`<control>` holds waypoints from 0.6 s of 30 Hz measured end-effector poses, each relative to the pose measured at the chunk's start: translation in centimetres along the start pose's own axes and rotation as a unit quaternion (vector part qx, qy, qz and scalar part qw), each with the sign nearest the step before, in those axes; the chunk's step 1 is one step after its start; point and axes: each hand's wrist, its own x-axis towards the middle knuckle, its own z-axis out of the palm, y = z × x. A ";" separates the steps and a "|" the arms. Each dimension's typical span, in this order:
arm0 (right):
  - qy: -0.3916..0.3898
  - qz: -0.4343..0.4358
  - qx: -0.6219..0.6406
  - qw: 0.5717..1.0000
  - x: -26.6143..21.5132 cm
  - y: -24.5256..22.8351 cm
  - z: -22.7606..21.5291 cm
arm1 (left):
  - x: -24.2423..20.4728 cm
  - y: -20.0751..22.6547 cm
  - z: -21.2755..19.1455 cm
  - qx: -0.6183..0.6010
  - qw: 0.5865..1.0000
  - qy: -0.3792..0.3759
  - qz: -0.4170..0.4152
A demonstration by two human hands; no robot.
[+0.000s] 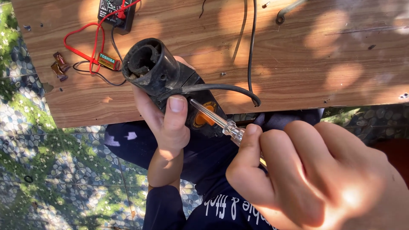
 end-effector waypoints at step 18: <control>-0.029 0.179 0.176 0.967 0.5 0.4 0.3 | -0.1 -0.2 0.3 0.006 1.000 0.024 -0.009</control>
